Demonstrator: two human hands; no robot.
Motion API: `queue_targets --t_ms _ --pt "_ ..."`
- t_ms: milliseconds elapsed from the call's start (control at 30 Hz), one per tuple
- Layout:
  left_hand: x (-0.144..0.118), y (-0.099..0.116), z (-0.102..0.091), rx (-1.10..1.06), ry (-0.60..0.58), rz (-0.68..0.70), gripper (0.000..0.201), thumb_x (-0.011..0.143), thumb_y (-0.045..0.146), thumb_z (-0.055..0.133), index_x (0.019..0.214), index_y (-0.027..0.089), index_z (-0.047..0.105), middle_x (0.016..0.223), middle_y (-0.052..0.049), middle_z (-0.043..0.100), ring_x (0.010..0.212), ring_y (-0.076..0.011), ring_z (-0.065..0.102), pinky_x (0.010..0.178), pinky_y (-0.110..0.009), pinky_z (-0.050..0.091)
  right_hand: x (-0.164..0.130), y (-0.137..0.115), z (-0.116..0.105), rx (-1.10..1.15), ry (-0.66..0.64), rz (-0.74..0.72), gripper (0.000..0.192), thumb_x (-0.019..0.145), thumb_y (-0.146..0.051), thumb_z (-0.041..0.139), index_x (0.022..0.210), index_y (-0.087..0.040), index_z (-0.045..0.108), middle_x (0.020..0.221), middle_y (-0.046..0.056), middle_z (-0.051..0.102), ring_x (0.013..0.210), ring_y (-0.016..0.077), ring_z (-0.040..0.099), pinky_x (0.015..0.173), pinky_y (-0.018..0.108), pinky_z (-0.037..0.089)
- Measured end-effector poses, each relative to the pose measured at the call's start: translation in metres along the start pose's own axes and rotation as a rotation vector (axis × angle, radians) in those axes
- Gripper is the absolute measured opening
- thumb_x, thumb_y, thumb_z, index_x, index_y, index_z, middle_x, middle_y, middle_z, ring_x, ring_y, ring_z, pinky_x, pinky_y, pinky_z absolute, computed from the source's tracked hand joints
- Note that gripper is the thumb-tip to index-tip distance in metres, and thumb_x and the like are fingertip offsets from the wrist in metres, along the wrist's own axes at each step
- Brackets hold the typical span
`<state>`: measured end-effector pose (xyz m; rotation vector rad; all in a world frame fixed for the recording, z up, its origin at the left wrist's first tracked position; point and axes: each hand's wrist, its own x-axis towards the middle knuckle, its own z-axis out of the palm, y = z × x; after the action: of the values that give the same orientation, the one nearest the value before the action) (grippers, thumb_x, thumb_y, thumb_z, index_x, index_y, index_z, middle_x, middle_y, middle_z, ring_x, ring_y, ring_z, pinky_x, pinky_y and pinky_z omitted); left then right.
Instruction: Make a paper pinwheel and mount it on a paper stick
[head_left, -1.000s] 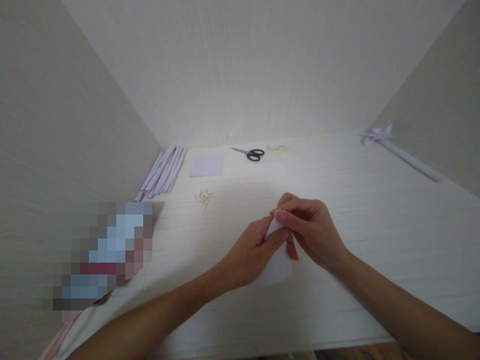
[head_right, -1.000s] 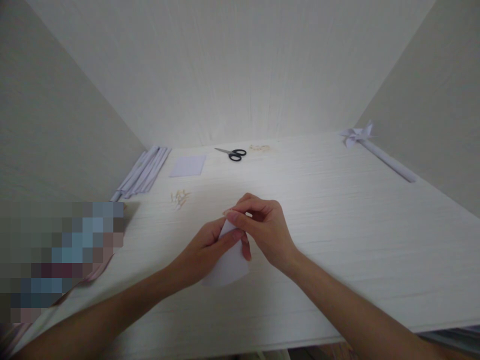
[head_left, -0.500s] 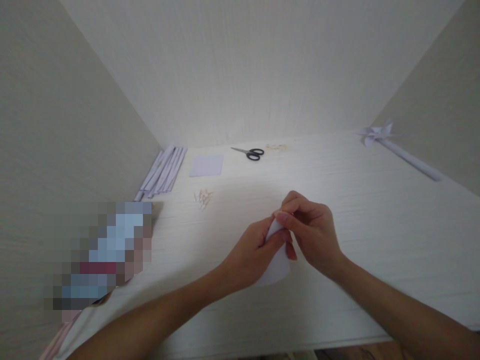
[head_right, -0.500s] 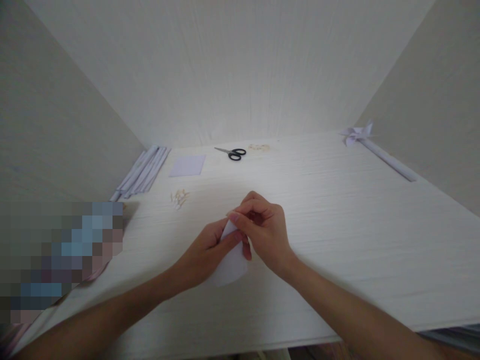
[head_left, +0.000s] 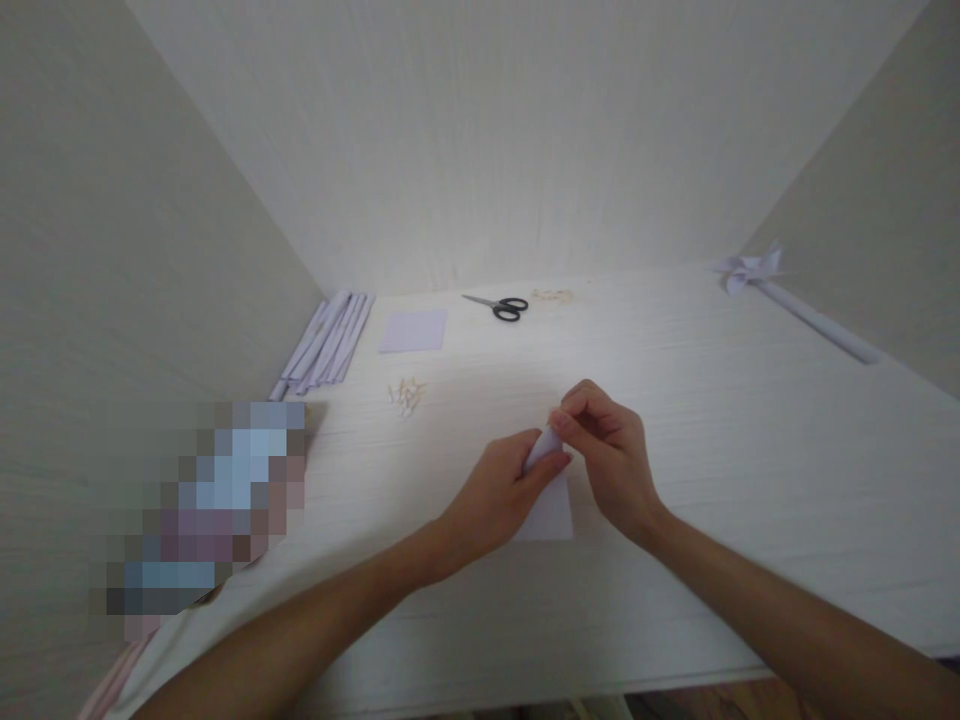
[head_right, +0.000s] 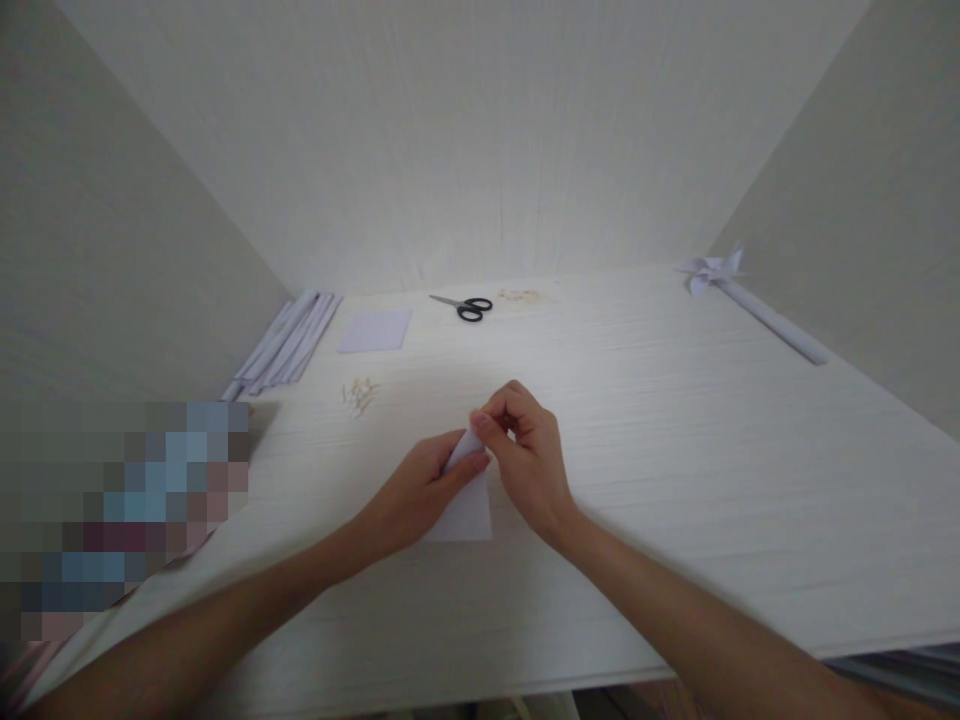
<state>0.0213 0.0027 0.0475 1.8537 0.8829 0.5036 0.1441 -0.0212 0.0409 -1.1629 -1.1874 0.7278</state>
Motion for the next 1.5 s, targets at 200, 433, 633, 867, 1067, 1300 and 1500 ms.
queue_targets --t_ms 200,433,633,867,1067,1300,1500 --pt "0.004 -0.003 -0.006 0.089 0.015 0.023 0.037 0.077 0.046 0.034 0.069 0.014 0.052 0.064 0.000 0.052 0.059 -0.0117 0.043 0.053 -0.023 0.029 0.007 0.004 0.001 0.091 -0.139 0.182 0.023 0.067 -0.032 0.059 0.056 -0.017 0.047 0.050 -0.005 0.041 0.047 0.0069 0.036 0.044 0.021 0.029" --pt "0.007 -0.002 -0.016 0.042 -0.039 0.019 0.034 0.074 0.046 0.040 0.065 0.015 0.051 0.057 0.001 0.049 0.050 -0.0093 0.043 0.043 -0.020 0.030 0.014 0.007 -0.005 0.095 -0.095 0.169 0.026 0.064 -0.035 0.061 0.054 -0.017 0.045 0.046 -0.005 0.040 0.042 0.0059 0.034 0.039 0.020 0.025" --pt "0.014 0.003 -0.038 -0.161 -0.115 -0.106 0.023 0.068 0.035 0.053 0.066 0.013 0.053 0.057 -0.004 0.059 0.048 -0.0116 0.057 0.041 -0.018 0.038 0.022 0.012 -0.015 0.177 0.167 0.073 0.022 0.068 -0.032 0.060 0.056 -0.019 0.047 0.045 -0.005 0.039 0.041 0.0063 0.033 0.038 0.020 0.024" --pt "0.021 0.007 -0.076 -0.095 0.276 -0.051 0.021 0.056 0.031 0.066 0.063 0.012 0.060 0.055 -0.001 0.060 0.043 -0.0074 0.052 0.042 -0.017 0.043 0.021 0.014 -0.014 0.154 0.157 0.055 0.018 0.066 -0.029 0.062 0.058 -0.019 0.049 0.047 -0.005 0.042 0.042 0.0065 0.036 0.040 0.021 0.026" --pt "0.020 0.009 -0.096 -0.180 0.420 0.000 0.024 0.054 0.031 0.068 0.068 0.013 0.061 0.047 0.002 0.056 0.043 -0.0062 0.050 0.042 -0.016 0.041 0.014 0.012 -0.009 -0.082 -0.082 0.038 0.024 0.069 -0.029 0.058 0.052 -0.017 0.046 0.045 -0.005 0.039 0.043 0.0065 0.033 0.041 0.021 0.025" --pt "0.018 0.012 -0.088 -0.294 0.427 -0.016 0.032 0.062 0.043 0.059 0.076 0.014 0.063 0.078 -0.007 0.067 0.066 -0.0137 0.059 0.056 -0.022 0.043 0.004 0.015 -0.004 -0.434 -0.310 -0.272 0.022 0.074 -0.022 0.050 0.055 -0.017 0.041 0.052 -0.002 0.040 0.048 0.0076 0.036 0.045 0.021 0.030" --pt "0.012 0.019 -0.083 -0.282 0.421 0.005 0.038 0.067 0.046 0.053 0.087 0.015 0.064 0.088 -0.010 0.066 0.075 -0.0168 0.058 0.058 -0.024 0.042 -0.001 0.016 -0.002 -0.500 -0.324 -0.321 0.021 0.074 -0.018 0.049 0.056 -0.017 0.039 0.054 -0.002 0.040 0.048 0.0074 0.035 0.045 0.020 0.030"
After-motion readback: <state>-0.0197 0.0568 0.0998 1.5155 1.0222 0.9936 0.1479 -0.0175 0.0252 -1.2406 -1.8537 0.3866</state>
